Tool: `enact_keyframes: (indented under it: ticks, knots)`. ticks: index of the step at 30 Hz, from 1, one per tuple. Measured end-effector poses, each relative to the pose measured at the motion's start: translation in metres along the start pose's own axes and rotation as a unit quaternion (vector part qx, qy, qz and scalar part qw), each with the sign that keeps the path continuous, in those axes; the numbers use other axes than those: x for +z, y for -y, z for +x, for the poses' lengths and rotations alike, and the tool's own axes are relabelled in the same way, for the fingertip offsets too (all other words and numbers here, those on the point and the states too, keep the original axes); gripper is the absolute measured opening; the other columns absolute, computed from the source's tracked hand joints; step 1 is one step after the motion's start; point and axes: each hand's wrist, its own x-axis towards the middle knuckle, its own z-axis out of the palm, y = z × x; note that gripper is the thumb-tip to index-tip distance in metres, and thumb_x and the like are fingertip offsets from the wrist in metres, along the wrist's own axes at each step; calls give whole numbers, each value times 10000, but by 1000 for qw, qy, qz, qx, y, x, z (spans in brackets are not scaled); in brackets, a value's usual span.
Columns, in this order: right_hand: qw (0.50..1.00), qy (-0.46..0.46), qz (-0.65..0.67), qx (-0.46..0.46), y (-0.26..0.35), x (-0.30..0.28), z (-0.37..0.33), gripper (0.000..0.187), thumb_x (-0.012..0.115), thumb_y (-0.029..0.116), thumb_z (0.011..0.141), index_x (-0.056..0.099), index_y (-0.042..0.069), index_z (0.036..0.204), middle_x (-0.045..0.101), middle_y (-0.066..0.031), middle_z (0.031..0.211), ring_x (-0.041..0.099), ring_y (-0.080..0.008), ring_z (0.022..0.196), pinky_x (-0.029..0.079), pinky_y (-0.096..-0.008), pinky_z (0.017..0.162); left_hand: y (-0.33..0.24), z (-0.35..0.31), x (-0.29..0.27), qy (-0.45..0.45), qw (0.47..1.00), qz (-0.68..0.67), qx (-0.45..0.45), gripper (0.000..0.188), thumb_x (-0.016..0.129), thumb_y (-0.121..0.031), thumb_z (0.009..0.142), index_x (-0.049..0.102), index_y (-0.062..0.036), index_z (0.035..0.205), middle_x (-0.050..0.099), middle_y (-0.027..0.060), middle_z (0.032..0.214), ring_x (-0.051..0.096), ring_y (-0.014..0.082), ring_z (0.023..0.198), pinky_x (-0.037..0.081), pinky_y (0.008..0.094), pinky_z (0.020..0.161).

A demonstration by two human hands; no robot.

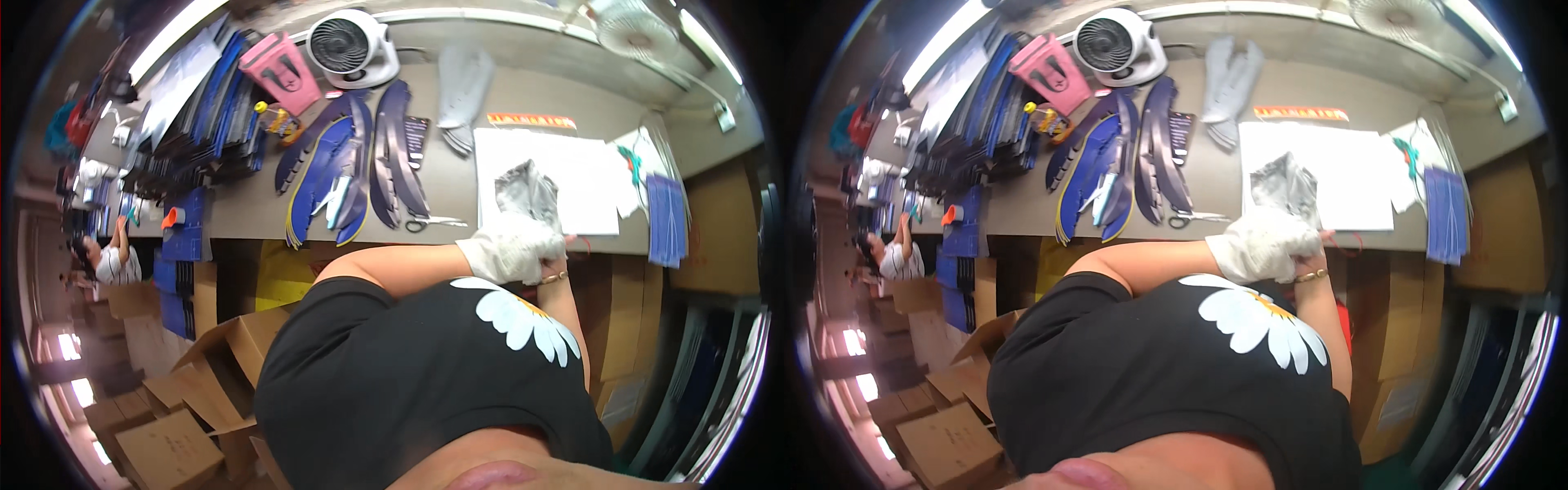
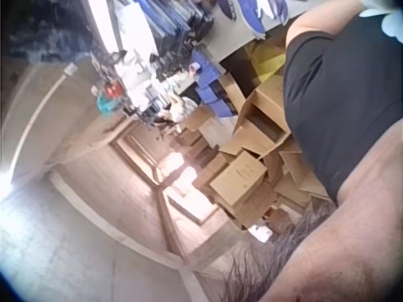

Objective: The person puts on gloves and assembles booklets by inserting blue plastic sheets into white covers. They smooth the sheets into place, stack the finished units, and place them into a cardboard box.

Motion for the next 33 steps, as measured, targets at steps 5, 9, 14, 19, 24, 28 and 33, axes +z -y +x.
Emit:
enact_keyframes:
  ticks: [5, 9, 14, 19, 24, 28, 33]
  knots:
    - [999, 25, 0, 21, 6, 37, 52, 396, 419, 291, 935, 484, 33, 1228, 581, -129, 1122, 556, -212, 1038, 476, -345, 873, 24, -4, -31, 11, 994, 77, 75, 637, 679, -94, 661, 563, -188, 1281, 655, 127, 829, 636, 333, 719, 496, 416, 632]
    - [999, 32, 3, 44, -1, 51, 83, 441, 421, 339, 923, 465, 45, 1249, 563, -130, 1145, 542, -222, 1055, 466, -357, 881, 40, -10, -49, 0, 996, 70, 52, 674, 678, -95, 629, 559, -180, 1287, 654, 131, 835, 631, 342, 727, 492, 424, 635]
    - [997, 42, 16, 68, -10, 68, 112, 501, 423, 399, 908, 442, 60, 1276, 540, -131, 1173, 525, -234, 1075, 454, -372, 892, 49, -9, -63, -17, 997, 77, 10, 682, 680, -100, 632, 548, -149, 1299, 661, 124, 846, 635, 330, 740, 493, 422, 655]
    - [993, 65, 23, 92, -16, 85, 139, 562, 426, 459, 892, 419, 75, 1302, 517, -133, 1202, 508, -246, 1095, 442, -387, 902, 55, -6, -64, -48, 992, 115, -6, 688, 695, -122, 648, 529, -147, 1315, 670, 97, 881, 642, 304, 789, 505, 404, 688]
    - [989, 74, 14, 130, -8, 87, 150, 624, 428, 519, 877, 395, 90, 1328, 494, -134, 1231, 491, -258, 1116, 429, -402, 912, 77, -9, -47, -102, 988, 81, -83, 678, 709, -124, 695, 509, -172, 1342, 656, 135, 899, 645, 295, 798, 522, 363, 732]
    - [983, 73, 13, 170, 12, 71, 155, 674, 430, 567, 864, 377, 101, 1350, 476, -136, 1254, 477, -268, 1132, 419, -414, 920, 68, 12, -31, -143, 980, 44, -130, 607, 645, -41, 760, 509, -164, 1338, 662, 136, 913, 657, 283, 820, 526, 368, 770]
    - [973, 72, 1, 221, 57, 41, 154, 738, 432, 626, 849, 354, 116, 1376, 453, -137, 1282, 460, -280, 1153, 407, -429, 931, 85, 56, 28, -244, 954, -88, -149, 506, 620, 51, 778, 577, -93, 1260, 683, 108, 1034, 653, 209, 887, 499, 331, 779]
